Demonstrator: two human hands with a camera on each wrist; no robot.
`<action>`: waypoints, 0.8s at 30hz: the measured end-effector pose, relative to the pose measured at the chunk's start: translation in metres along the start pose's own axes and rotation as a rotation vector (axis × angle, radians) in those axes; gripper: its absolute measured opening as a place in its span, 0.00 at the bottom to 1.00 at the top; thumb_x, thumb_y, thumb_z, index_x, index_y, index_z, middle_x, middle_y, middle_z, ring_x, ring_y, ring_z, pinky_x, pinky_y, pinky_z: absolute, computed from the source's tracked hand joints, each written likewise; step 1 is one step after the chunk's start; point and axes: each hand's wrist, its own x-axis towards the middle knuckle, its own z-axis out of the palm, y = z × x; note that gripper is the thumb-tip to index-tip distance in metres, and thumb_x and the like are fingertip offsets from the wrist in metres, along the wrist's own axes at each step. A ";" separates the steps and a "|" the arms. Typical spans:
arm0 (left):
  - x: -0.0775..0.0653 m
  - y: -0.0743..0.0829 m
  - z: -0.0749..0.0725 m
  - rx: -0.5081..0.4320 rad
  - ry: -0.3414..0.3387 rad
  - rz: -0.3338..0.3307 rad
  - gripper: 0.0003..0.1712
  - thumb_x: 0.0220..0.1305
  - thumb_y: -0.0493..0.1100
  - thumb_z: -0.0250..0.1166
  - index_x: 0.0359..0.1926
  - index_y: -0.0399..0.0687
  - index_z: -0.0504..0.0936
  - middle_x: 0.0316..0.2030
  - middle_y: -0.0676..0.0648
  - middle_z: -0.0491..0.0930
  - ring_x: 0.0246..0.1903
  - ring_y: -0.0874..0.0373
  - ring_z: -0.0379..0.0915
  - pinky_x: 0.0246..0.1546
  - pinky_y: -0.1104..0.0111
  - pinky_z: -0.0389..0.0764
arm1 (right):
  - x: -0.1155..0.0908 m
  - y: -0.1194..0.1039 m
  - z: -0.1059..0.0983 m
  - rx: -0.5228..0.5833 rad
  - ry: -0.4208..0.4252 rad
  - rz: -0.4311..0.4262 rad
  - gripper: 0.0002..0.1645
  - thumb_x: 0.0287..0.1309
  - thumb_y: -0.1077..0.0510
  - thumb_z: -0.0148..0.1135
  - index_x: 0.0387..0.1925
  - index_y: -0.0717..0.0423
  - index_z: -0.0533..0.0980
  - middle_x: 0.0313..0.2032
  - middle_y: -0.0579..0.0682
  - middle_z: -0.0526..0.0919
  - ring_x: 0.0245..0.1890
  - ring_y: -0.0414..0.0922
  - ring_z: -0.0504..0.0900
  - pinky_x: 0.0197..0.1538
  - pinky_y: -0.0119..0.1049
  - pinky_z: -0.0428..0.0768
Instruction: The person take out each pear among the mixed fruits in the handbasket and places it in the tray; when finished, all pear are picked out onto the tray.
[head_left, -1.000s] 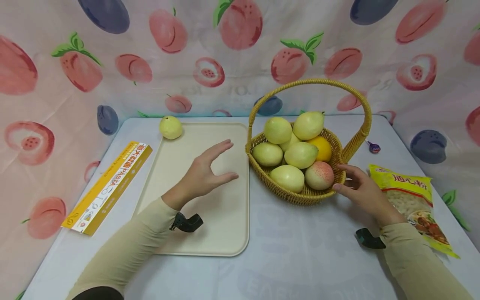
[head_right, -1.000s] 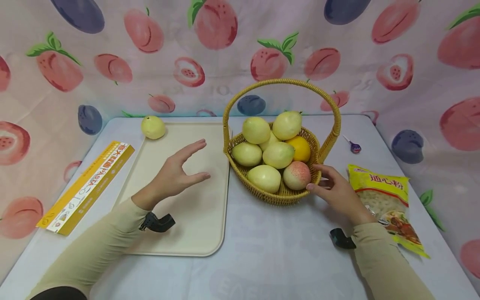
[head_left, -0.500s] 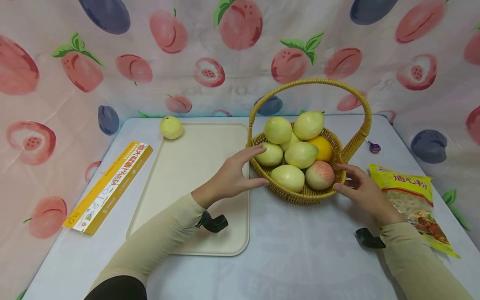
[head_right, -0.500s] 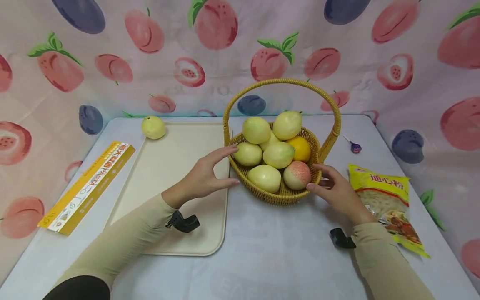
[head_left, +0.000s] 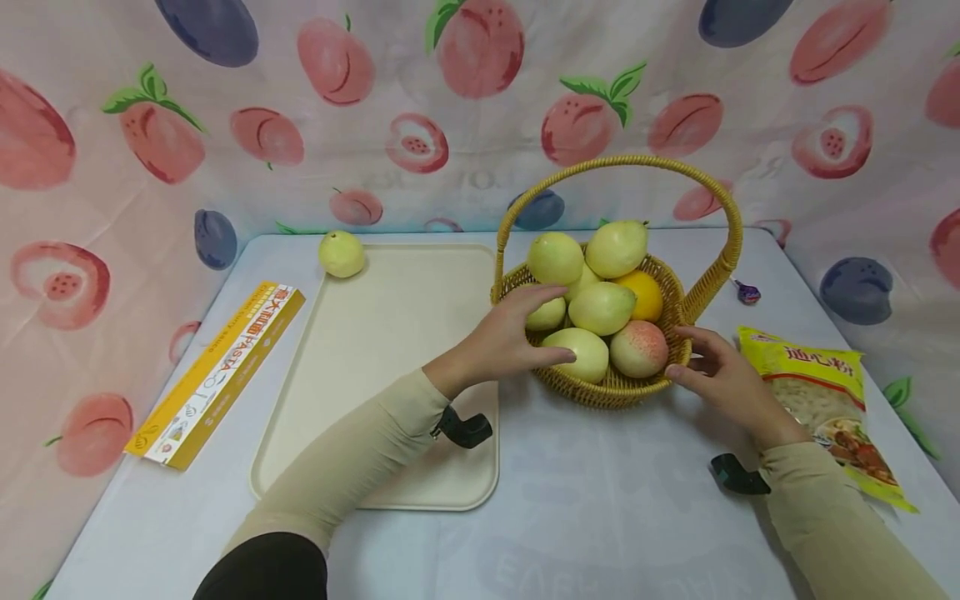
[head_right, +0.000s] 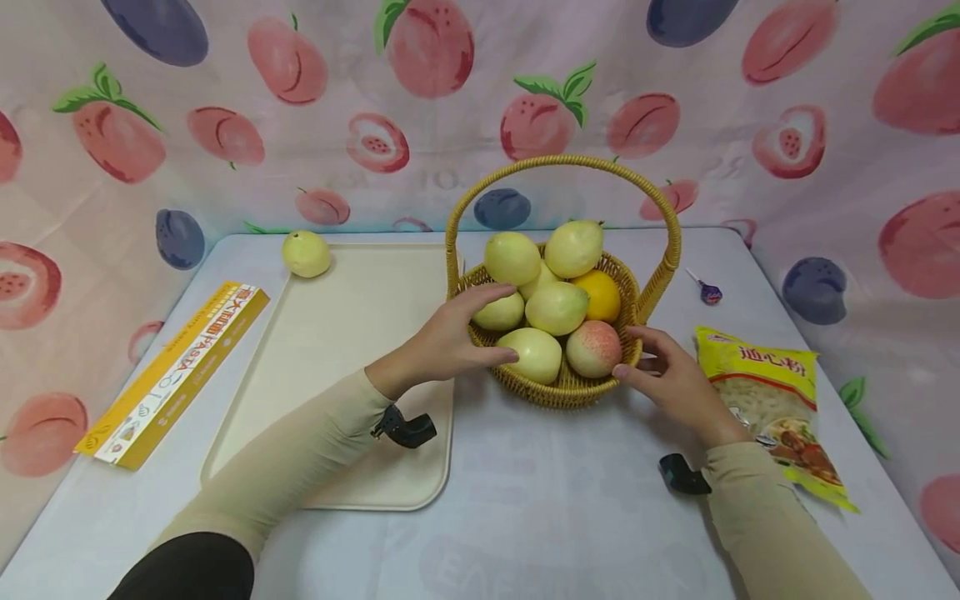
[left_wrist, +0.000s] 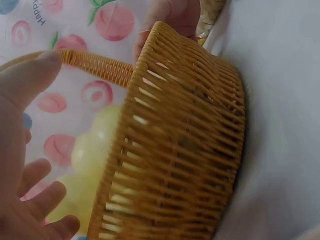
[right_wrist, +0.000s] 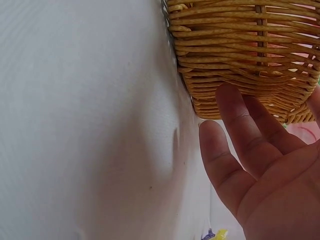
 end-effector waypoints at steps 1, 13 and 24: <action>0.003 0.001 0.001 -0.003 -0.006 -0.007 0.47 0.57 0.51 0.76 0.73 0.41 0.65 0.70 0.45 0.65 0.70 0.55 0.57 0.67 0.64 0.61 | 0.000 0.000 0.000 0.004 0.001 0.001 0.39 0.70 0.53 0.62 0.73 0.63 0.59 0.66 0.68 0.64 0.52 0.59 0.74 0.42 0.24 0.76; 0.029 0.010 0.015 -0.037 -0.060 -0.054 0.48 0.59 0.54 0.74 0.75 0.45 0.62 0.72 0.47 0.63 0.71 0.57 0.56 0.69 0.66 0.59 | -0.001 0.003 0.001 0.004 0.004 -0.006 0.38 0.70 0.54 0.61 0.73 0.64 0.58 0.67 0.69 0.63 0.53 0.61 0.74 0.42 0.23 0.76; 0.046 0.008 0.027 -0.010 -0.078 -0.121 0.49 0.60 0.56 0.73 0.76 0.46 0.61 0.71 0.46 0.63 0.69 0.56 0.59 0.66 0.66 0.63 | -0.001 0.003 0.001 0.016 0.002 -0.022 0.38 0.71 0.55 0.61 0.74 0.64 0.57 0.66 0.70 0.64 0.48 0.46 0.77 0.42 0.23 0.77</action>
